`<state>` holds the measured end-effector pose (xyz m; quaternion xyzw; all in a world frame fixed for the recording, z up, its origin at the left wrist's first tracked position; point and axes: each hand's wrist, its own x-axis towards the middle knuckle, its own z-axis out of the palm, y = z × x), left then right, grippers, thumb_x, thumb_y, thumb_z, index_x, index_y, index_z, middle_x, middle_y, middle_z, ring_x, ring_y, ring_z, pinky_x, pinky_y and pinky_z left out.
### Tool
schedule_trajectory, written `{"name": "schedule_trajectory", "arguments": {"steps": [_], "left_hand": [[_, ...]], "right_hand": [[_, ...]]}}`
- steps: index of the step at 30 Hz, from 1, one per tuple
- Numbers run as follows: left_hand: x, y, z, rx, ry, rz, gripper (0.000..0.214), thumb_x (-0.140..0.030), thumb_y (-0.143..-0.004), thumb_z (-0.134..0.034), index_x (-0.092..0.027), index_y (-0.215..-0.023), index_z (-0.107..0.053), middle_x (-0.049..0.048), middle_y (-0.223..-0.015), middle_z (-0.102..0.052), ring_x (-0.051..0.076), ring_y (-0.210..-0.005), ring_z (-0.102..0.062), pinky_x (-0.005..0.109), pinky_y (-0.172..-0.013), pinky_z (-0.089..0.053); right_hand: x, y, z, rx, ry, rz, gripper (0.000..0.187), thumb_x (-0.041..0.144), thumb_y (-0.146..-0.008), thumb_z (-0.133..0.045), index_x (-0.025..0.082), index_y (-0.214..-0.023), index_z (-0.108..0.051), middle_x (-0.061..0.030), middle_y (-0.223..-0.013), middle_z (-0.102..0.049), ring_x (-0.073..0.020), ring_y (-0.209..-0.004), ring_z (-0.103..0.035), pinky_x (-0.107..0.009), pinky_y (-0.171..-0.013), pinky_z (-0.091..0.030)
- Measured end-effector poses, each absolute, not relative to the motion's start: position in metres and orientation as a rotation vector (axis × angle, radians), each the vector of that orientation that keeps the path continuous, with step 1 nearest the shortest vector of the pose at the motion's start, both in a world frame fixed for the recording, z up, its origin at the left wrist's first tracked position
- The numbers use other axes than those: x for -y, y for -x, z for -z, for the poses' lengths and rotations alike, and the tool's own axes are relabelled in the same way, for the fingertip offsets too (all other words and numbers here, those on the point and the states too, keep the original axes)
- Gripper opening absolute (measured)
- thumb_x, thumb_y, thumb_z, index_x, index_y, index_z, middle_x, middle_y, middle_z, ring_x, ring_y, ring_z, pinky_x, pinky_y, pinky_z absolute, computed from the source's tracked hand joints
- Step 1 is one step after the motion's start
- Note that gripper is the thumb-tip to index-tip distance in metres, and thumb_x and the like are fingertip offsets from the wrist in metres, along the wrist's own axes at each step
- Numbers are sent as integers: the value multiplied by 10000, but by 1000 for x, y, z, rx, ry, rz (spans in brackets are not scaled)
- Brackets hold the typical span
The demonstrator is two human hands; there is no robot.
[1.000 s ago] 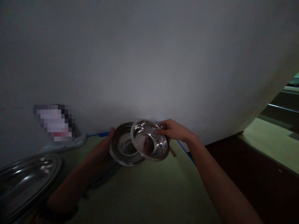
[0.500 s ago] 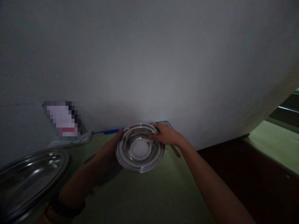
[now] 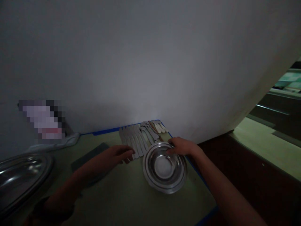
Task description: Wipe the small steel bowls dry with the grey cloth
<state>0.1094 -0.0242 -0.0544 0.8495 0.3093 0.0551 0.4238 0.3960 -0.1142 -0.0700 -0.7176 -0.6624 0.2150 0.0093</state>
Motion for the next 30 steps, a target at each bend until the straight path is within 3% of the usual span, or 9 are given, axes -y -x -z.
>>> {"name": "schedule_trajectory", "arguments": {"steps": [4, 10, 15, 18, 23, 26, 30], "left_hand": [[24, -104, 56, -772, -2261, -83, 396, -436, -872, -404, -138, -851, -664, 63, -798, -673, 187, -721, -604, 282, -663, -425], [24, -82, 54, -836, -2349, -176, 375, -434, -877, -404, -187, -898, -684, 59, -837, -707, 198, -727, -629, 284, -653, -408], [20, -56, 32, -1049, -2493, -227, 374, -417, -871, -405, -179, -911, -691, 114, -933, -719, 250, -811, -641, 340, -715, -418], [15, -30, 15, -1318, -2597, -263, 388, -448, -861, -400, -168, -869, -668, 128, -888, -700, 260, -773, -626, 349, -674, -413], [8, 36, -9, -1683, -2450, -140, 438, -551, -840, -388, -201, -720, -623, 105, -756, -688, 252, -693, -626, 344, -652, -422], [6, 66, -10, -1915, -2346, -105, 448, -523, -832, -397, -171, -705, -644, 145, -776, -697, 263, -697, -635, 363, -670, -429], [5, 73, 6, -1731, -2149, 118, 420, -518, -757, -462, -199, -495, -536, 114, -552, -633, 235, -484, -572, 347, -510, -408]], "right_hand": [[103, -404, 75, 2007, 2309, -575, 318, 306, -748, -627, 131, -1010, -669, -130, -1044, -703, -237, -934, -650, -283, -782, -470], [104, -409, 68, 1956, 2419, -534, 340, 269, -694, -681, 149, -1011, -670, -117, -1029, -704, -235, -925, -658, -292, -765, -486], [100, -390, 60, 1933, 2508, -378, 455, 286, -680, -691, 108, -1094, -628, -191, -1098, -647, -307, -988, -627, -391, -811, -481], [89, -358, 48, 2027, 2333, -278, 490, 395, -771, -613, 125, -1178, -579, -183, -1187, -601, -294, -1062, -593, -395, -873, -461], [59, -276, 22, 2188, 2153, -372, 459, 428, -803, -589, 140, -1161, -599, -158, -1072, -671, -294, -977, -630, -408, -840, -469], [38, -227, 14, 2331, 1952, -445, 455, 439, -814, -577, 147, -1161, -609, -150, -1058, -683, -292, -973, -636, -409, -845, -465], [17, -179, 23, 2400, 1779, -581, 433, 426, -821, -567, 164, -1163, -616, -134, -1094, -684, -264, -956, -647, -366, -818, -478]]}}
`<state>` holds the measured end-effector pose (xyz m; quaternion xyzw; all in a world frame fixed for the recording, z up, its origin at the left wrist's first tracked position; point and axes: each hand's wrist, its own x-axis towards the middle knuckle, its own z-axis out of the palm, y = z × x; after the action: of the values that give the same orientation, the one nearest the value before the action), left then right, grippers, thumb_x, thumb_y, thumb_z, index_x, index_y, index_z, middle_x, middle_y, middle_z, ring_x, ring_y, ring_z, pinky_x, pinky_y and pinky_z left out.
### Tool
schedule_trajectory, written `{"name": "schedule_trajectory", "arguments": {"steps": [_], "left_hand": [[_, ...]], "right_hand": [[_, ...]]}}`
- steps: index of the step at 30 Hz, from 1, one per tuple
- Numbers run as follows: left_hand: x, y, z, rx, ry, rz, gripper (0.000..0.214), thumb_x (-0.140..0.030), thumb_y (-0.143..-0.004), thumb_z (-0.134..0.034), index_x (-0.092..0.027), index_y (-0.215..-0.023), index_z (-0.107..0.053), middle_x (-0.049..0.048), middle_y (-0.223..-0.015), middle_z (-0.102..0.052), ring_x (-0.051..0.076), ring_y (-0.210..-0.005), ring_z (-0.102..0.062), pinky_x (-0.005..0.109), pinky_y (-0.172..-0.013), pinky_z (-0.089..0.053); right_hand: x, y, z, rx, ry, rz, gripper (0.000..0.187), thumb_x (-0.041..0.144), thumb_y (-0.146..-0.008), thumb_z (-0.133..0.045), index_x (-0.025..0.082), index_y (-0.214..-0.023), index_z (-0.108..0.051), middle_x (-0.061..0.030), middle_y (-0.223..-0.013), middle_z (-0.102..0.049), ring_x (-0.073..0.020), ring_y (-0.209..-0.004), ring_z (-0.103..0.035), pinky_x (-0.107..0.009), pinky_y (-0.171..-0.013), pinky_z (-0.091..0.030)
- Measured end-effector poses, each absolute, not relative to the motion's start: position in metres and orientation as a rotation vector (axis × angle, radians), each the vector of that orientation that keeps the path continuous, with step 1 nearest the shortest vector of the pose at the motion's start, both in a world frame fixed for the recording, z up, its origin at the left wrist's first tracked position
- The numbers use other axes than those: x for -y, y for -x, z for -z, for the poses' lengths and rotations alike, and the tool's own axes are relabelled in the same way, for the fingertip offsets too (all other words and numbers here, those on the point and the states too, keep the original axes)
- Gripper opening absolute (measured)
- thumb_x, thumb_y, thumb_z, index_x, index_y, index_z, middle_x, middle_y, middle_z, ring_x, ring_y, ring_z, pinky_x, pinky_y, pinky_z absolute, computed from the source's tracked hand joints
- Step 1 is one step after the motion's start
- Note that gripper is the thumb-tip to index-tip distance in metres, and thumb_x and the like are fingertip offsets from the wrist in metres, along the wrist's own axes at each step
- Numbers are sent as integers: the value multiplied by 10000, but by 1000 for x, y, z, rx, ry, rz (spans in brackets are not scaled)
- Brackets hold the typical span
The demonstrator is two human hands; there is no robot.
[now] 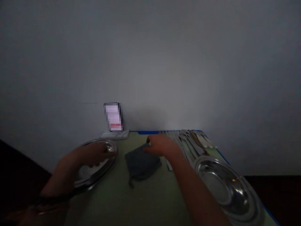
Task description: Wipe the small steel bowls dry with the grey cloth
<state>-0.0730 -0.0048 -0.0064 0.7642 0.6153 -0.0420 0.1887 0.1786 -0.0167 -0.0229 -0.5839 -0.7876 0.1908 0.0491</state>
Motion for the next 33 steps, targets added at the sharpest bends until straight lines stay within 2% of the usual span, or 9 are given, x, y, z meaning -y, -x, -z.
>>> {"name": "schedule_trajectory", "arguments": {"steps": [7, 10, 13, 17, 21, 26, 28, 30, 33], "left_hand": [[14, 66, 4, -1613, -2298, 83, 182, -240, -618, -518, -210, -439, -508, 57, -484, -587, 189, -452, -535, 296, -467, -340], [24, 73, -11, -1806, -2358, -33, 136, -271, -662, -528, -210, -624, -643, 76, -625, -658, 201, -519, -553, 313, -521, -343], [32, 74, -21, -1958, -2404, -199, 221, -405, -723, -557, -239, -738, -702, 82, -699, -691, 214, -555, -570, 328, -566, -355], [34, 61, -25, -1678, -2489, -466, 214, -425, -757, -590, -297, -815, -751, 53, -719, -715, 224, -589, -597, 345, -632, -392], [23, 46, -25, -1184, -2545, -634, 207, -399, -781, -618, -322, -922, -749, 26, -1025, -728, 277, -970, -627, 398, -878, -416], [2, 42, -16, -1346, -2350, -1135, 509, -454, -811, -561, -230, -1269, -564, 77, -1472, -410, 300, -1389, -261, 467, -1123, -172], [-6, 44, -11, -1501, -2104, -1219, 668, -448, -818, -538, -172, -1405, -379, 143, -1461, -402, 310, -1347, -339, 468, -1100, -241], [-12, 47, -7, -1491, -1832, -1191, 730, -378, -794, -549, -167, -1443, -288, 148, -1311, -549, 299, -1149, -546, 448, -979, -409], [-16, 50, -6, -1320, -1516, -1193, 695, -175, -672, -526, -203, -1360, -430, 54, -971, -687, 211, -726, -647, 337, -656, -527]], "right_hand": [[-2, -157, 56, 2535, 1696, -746, 430, 396, -807, -582, 149, -1155, -633, -159, -1176, -654, -303, -1043, -623, -393, -846, -479], [-4, -156, 55, 2437, 1582, -880, 406, 439, -851, -526, 146, -1107, -644, -156, -1096, -685, -265, -954, -658, -372, -813, -498], [-1, -151, 45, 1995, 1390, -1334, 569, 577, -910, -334, 138, -1191, -563, -156, -989, -709, -205, -745, -688, -335, -670, -539], [6, -147, 27, 1451, 1089, -1650, 713, 689, -880, -158, 197, -1309, -446, -150, -1003, -708, -200, -671, -689, -319, -542, -541], [4, -154, 20, 1295, 1074, -1552, 514, 559, -904, -297, 210, -1200, -531, -118, -923, -721, -183, -615, -676, -294, -513, -534], [-4, -166, 20, 1125, 1107, -1373, 350, 329, -864, -346, 139, -1022, -593, -94, -743, -703, -180, -596, -659, -299, -543, -552], [-4, -168, 20, 1114, 1068, -1354, 346, 327, -862, -341, 140, -997, -600, -82, -709, -691, -183, -608, -659, -307, -558, -558], [-5, -168, 20, 1169, 1034, -1381, 374, 347, -878, -318, 147, -1023, -598, -89, -742, -697, -188, -644, -666, -317, -579, -562], [-10, -170, 25, 1413, 1122, -1334, 494, 423, -932, -200, 154, -1148, -554, -129, -972, -702, -193, -786, -682, -329, -659, -563]]}}
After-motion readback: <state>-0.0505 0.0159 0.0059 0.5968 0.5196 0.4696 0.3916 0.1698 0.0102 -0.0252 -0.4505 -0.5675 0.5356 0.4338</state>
